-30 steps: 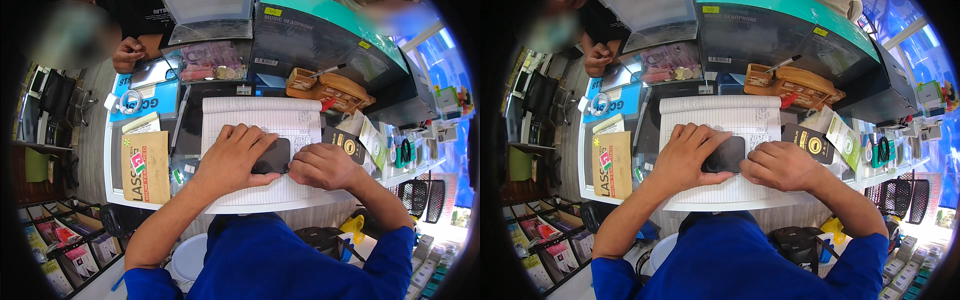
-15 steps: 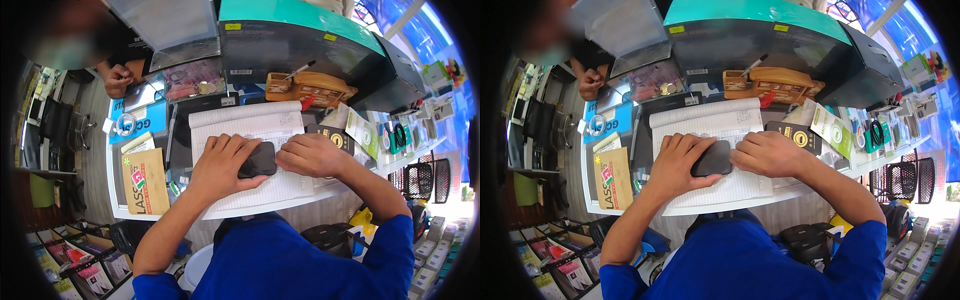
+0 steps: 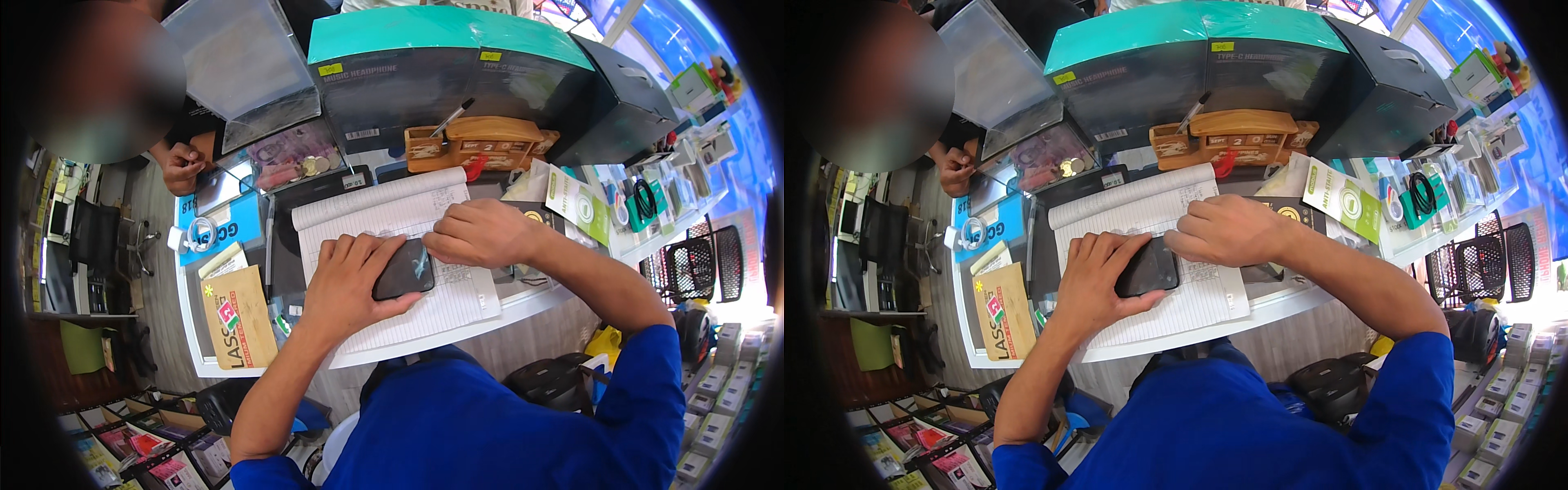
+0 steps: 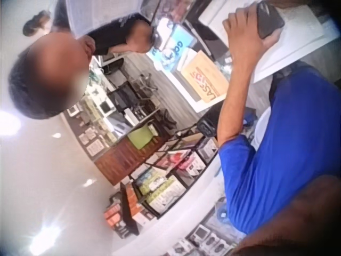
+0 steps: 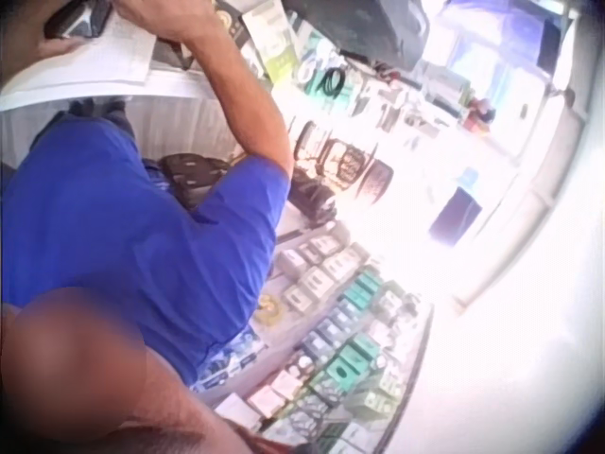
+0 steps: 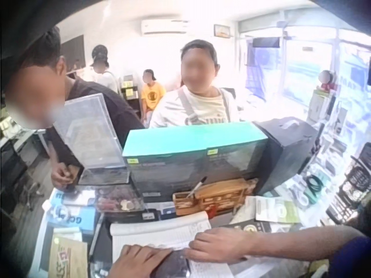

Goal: The person walks from a retail store to an electronics repair shop carrying a packaged item. Inside, they place the item on the counter, unbox a black rectangular device, and apply a protective film to its surface by hand, smoothing it with fingers.

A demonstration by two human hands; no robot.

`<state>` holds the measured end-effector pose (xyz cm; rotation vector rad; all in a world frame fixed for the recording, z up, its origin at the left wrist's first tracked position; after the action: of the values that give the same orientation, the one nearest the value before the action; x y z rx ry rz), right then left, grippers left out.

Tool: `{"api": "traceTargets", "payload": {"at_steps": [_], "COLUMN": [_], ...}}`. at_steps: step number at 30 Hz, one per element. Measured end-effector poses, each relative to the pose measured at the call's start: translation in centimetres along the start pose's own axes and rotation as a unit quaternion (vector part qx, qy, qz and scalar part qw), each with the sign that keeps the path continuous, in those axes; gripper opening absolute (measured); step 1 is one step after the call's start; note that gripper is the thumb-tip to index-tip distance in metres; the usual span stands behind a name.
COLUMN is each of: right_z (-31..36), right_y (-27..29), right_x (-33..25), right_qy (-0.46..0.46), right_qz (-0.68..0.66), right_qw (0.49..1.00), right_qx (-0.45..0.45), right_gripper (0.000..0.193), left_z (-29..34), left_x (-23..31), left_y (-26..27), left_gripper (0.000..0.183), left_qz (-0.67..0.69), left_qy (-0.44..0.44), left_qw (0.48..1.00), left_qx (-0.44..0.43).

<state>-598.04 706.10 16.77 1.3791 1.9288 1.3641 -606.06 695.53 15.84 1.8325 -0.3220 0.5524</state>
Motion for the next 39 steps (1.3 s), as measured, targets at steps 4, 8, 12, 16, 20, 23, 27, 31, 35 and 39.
{"api": "traceTargets", "payload": {"at_steps": [4, 8, 12, 16, 20, 23, 27, 31, 35, 39], "right_z": [-0.5, -0.5, -0.3, 0.2, 1.2, 1.8, 2.0, 2.1, 2.2, 2.3], "right_y": [-0.2, -0.2, -0.1, 0.0, -1.0, -2.0, -3.1, -3.8, -4.1, -4.3], "right_x": [0.7, 1.0, 1.2, 1.8, 2.2, 2.2, 2.3, 2.4, 2.5, 2.6], "right_qy": [0.009, 0.0, -0.034, -0.153, -0.264, -0.347, -0.438, -0.464, -0.481, -0.499], "right_qz": [-0.009, 0.0, -0.034, -0.16, -0.251, -0.319, -0.342, -0.361, -0.362, -0.367], "right_qw": [1.0, 0.999, 0.998, 0.974, 0.931, 0.881, 0.826, 0.803, 0.793, 0.78], "right_qx": [0.019, 0.044, 0.047, 0.055, 0.022, -0.029, -0.093, -0.103, -0.094, -0.09], "right_gripper": [0.021, 0.017, 0.016, 0.018, 0.017, 0.017, 0.021, 0.025, 0.023, 0.021], "left_z": [0.0, 0.0, -0.1, -0.1, -0.2, -0.1, 0.0, 0.0, 0.1, 0.1], "left_x": [0.0, 0.2, 0.2, 0.1, 0.3, 0.3, 0.2, 0.3, 0.0, -0.1], "left_y": [0.0, 0.1, 0.1, 0.1, 0.1, 0.2, 0.2, 0.2, 0.0, 0.0], "left_gripper": [0.074, 0.074, 0.074, 0.075, 0.075, 0.076, 0.076, 0.079, 0.084, 0.086], "left_qz": [-0.001, -0.004, -0.002, -0.009, -0.007, -0.01, -0.011, -0.012, -0.006, -0.008], "left_qy": [-0.001, -0.006, 0.001, 0.0, -0.004, -0.006, -0.003, -0.008, 0.005, 0.007], "left_qw": [1.0, 1.0, 1.0, 1.0, 1.0, 1.0, 1.0, 1.0, 1.0, 1.0], "left_qx": [0.004, 0.009, 0.007, 0.01, 0.012, 0.013, 0.016, 0.017, 0.017, 0.014]}}
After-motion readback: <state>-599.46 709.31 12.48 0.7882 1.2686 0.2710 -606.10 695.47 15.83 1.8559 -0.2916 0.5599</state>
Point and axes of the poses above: each hand's wrist, its own z-axis away from the middle knuckle, its own y-axis out of the back of the hand, x = y × z, the point moved 9 cm from there along -z, towards the middle knuckle, and after that the axes turned 11 degrees about z, right-handed, at the moved point
